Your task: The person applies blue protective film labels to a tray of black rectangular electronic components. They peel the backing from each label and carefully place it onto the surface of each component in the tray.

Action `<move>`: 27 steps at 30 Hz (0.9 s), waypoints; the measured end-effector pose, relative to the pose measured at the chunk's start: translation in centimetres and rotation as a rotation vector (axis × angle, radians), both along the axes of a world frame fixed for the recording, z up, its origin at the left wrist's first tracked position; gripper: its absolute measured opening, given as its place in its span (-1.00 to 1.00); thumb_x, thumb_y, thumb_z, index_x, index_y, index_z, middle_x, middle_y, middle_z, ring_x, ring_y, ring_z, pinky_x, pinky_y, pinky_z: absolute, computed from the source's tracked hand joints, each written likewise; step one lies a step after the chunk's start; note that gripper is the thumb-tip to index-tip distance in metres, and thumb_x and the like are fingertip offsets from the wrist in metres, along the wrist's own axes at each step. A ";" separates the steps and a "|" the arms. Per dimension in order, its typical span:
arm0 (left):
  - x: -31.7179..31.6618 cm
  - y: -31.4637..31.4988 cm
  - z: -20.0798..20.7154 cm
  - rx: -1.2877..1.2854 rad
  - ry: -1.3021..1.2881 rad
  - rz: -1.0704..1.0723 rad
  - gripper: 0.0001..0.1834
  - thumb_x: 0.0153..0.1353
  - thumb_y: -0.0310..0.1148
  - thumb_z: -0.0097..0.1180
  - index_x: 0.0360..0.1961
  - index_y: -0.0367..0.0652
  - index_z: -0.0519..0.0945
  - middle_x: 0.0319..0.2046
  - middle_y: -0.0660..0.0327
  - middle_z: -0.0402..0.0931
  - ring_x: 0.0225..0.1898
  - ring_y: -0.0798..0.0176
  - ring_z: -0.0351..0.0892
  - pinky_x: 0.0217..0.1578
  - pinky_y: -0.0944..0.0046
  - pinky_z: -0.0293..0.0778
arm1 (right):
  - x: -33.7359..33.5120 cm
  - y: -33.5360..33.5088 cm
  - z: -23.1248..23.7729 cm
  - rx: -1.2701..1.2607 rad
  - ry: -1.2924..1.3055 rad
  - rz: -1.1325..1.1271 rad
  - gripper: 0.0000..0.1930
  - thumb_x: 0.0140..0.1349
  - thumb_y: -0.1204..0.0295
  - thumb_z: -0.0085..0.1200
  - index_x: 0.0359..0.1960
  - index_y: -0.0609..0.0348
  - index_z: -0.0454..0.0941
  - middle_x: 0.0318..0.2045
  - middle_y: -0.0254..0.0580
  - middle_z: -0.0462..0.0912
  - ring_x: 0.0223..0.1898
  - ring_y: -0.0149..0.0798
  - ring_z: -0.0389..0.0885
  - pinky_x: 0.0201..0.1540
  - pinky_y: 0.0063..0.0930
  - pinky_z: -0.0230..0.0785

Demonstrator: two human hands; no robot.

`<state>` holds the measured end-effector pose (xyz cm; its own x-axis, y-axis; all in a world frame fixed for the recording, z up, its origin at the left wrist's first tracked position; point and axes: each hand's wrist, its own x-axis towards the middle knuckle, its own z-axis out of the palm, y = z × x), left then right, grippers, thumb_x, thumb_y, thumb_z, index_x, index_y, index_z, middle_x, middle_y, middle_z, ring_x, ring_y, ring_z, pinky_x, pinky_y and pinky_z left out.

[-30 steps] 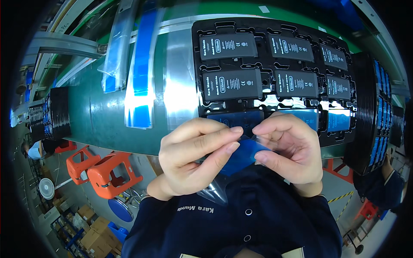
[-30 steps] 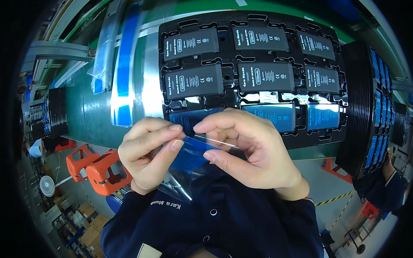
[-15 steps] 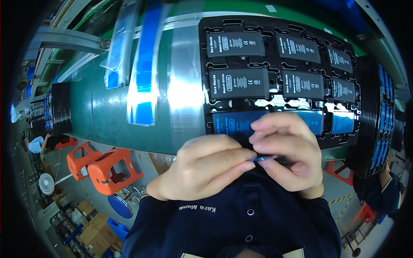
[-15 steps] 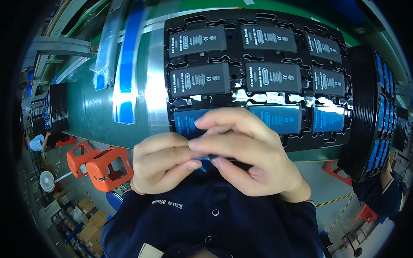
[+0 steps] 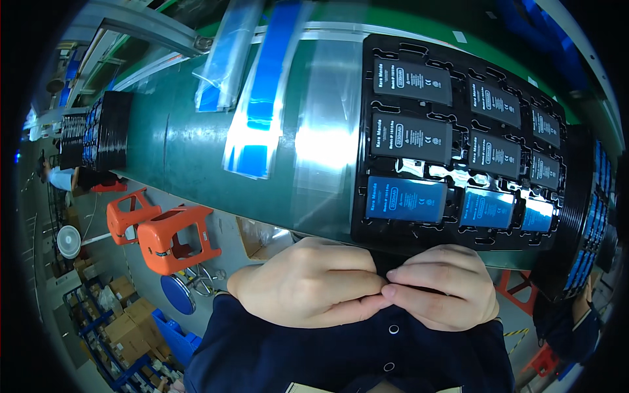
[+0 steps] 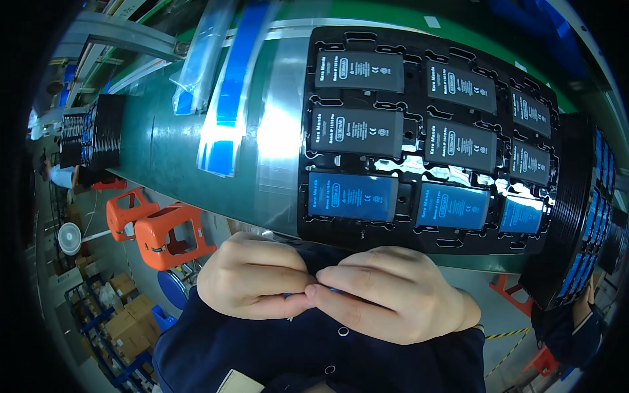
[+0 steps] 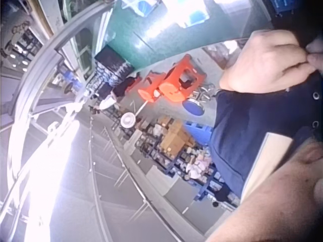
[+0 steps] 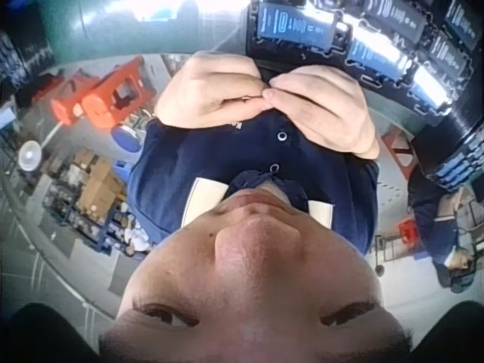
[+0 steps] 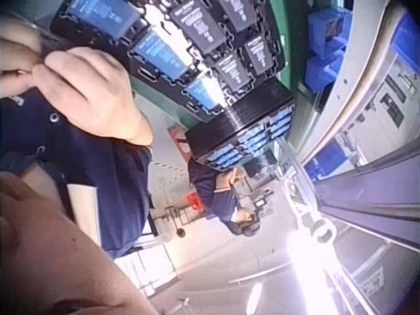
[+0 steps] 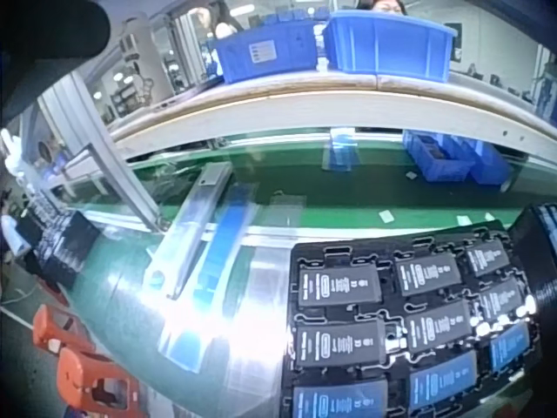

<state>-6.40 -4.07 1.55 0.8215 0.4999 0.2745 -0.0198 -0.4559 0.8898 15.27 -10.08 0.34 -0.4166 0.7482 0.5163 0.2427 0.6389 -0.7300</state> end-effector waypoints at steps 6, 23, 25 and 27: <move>-0.9 -0.3 -0.4 0.001 -0.005 0.038 -0.83 0.03 -0.46 0.37 -0.47 -0.33 0.63 -0.53 0.14 0.49 -0.64 0.24 0.50 -0.68 0.30 0.36 | -0.8 -0.1 0.5 -0.343 0.108 0.013 -0.67 -0.08 0.67 0.28 -0.18 0.37 0.61 -0.27 -0.10 0.62 -0.39 -0.20 0.64 -0.35 -0.46 0.55; -3.0 0.3 -1.3 -0.472 0.078 -0.082 -0.80 0.29 -0.44 0.11 -0.46 -0.33 0.53 -0.56 0.12 0.45 -0.55 0.13 0.48 -0.54 0.19 0.31 | -2.5 0.5 -0.1 -0.216 0.075 0.034 -0.74 -0.15 0.59 0.35 -0.32 0.15 0.73 -0.25 -0.14 0.64 -0.38 -0.22 0.65 -0.38 -0.50 0.55; -3.5 0.5 -1.6 -0.410 0.072 -0.009 -0.81 0.28 -0.43 0.12 -0.45 -0.31 0.51 -0.56 0.14 0.45 -0.56 0.13 0.47 -0.54 0.20 0.31 | -2.9 1.0 -0.2 -0.143 -0.001 0.041 -0.73 -0.17 0.58 0.34 -0.33 0.14 0.74 -0.20 -0.14 0.64 -0.27 -0.15 0.64 -0.28 -0.43 0.55; -4.3 1.7 -2.0 -0.317 0.113 0.051 -0.85 0.24 -0.44 0.15 -0.45 -0.27 0.52 -0.56 0.16 0.45 -0.55 0.12 0.48 -0.52 0.21 0.33 | -3.2 1.3 0.4 -0.131 -0.077 0.009 -0.73 -0.20 0.58 0.34 -0.34 0.12 0.74 -0.17 -0.15 0.63 -0.18 -0.09 0.60 -0.19 -0.36 0.53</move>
<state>-10.72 -2.40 -0.45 0.8094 0.5873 0.0072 0.1028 -0.1538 0.9827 12.08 -8.79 0.77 -0.4584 0.8031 0.3807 0.2961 0.5419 -0.7866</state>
